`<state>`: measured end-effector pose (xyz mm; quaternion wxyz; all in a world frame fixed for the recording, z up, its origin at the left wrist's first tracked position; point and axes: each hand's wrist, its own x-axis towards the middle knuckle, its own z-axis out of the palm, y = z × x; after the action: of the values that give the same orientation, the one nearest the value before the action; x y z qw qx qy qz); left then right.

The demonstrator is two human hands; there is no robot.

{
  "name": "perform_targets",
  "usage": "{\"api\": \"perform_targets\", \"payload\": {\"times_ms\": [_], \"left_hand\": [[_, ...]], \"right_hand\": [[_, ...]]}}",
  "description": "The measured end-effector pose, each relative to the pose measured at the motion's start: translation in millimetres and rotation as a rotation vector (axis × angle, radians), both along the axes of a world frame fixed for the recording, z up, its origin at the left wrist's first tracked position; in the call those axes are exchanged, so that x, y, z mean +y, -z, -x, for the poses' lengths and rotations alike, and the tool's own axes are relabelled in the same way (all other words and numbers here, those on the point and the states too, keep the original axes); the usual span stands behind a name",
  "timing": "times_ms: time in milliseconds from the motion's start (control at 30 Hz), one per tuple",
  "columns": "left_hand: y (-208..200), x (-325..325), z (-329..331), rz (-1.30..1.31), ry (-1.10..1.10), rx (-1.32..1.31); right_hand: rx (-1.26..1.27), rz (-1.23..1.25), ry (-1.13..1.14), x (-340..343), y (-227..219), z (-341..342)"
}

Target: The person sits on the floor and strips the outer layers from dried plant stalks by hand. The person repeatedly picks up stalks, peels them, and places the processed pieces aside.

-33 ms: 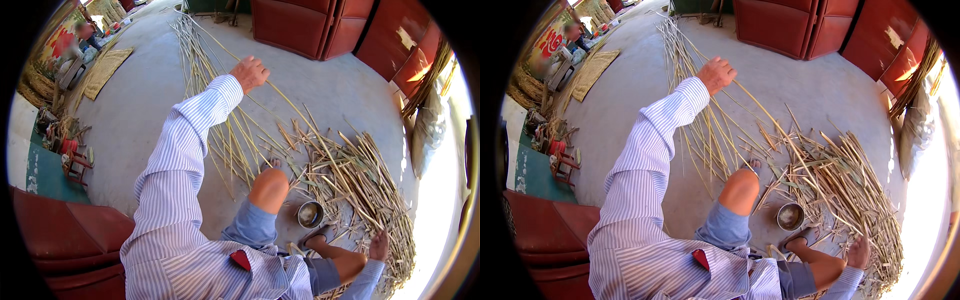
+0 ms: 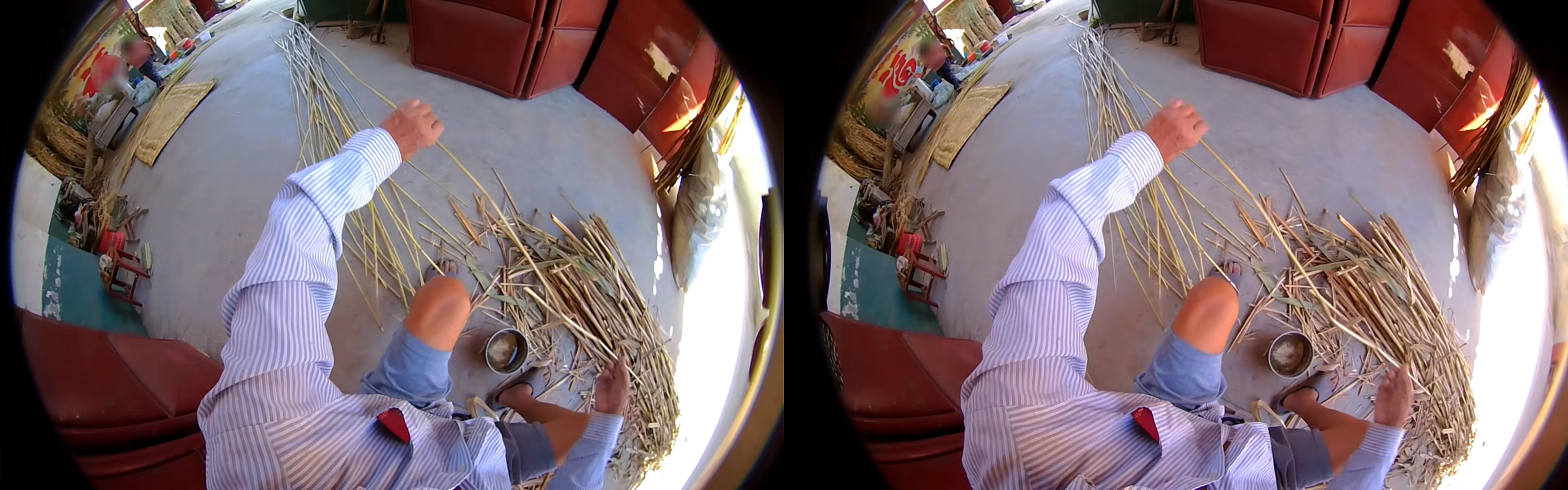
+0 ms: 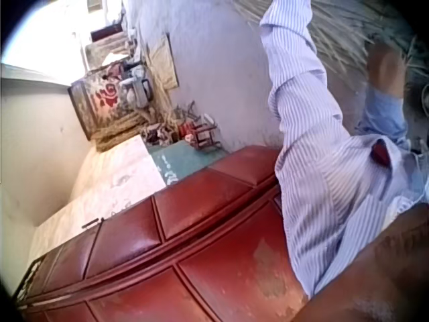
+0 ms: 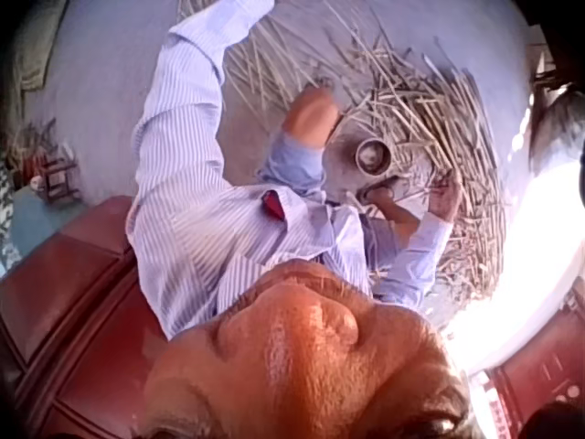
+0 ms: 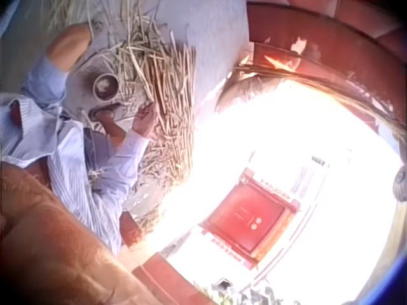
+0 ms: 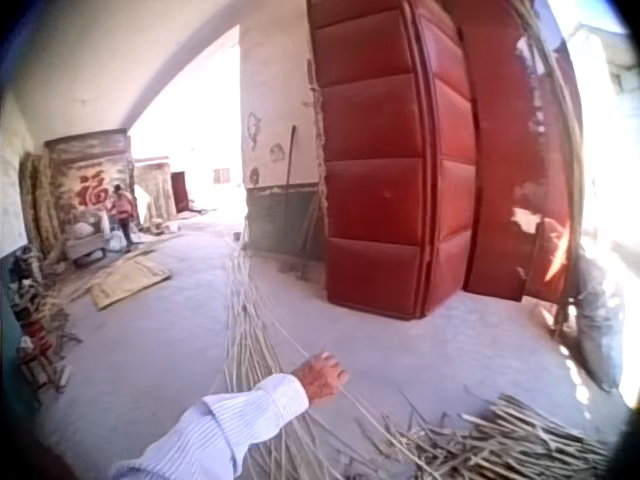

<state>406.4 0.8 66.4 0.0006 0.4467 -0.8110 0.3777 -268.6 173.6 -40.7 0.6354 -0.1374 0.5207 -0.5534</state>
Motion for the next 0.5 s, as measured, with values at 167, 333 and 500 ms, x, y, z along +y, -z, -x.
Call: {"api": "perform_targets", "payload": {"times_ms": [167,333,500], "left_hand": [[103,19,49,-0.319,0.015,0.079],[207,42,16,-0.593,-0.265,0.155],[241,43,-6,-0.689,-0.288,0.127]], "right_hand": [[-0.324,-0.136,-0.607,-25,-19,-275],[-0.067,0.063,-0.742,-25,-40,-303],[0.151,0.495,-0.630,-39,-114,-268]]}}
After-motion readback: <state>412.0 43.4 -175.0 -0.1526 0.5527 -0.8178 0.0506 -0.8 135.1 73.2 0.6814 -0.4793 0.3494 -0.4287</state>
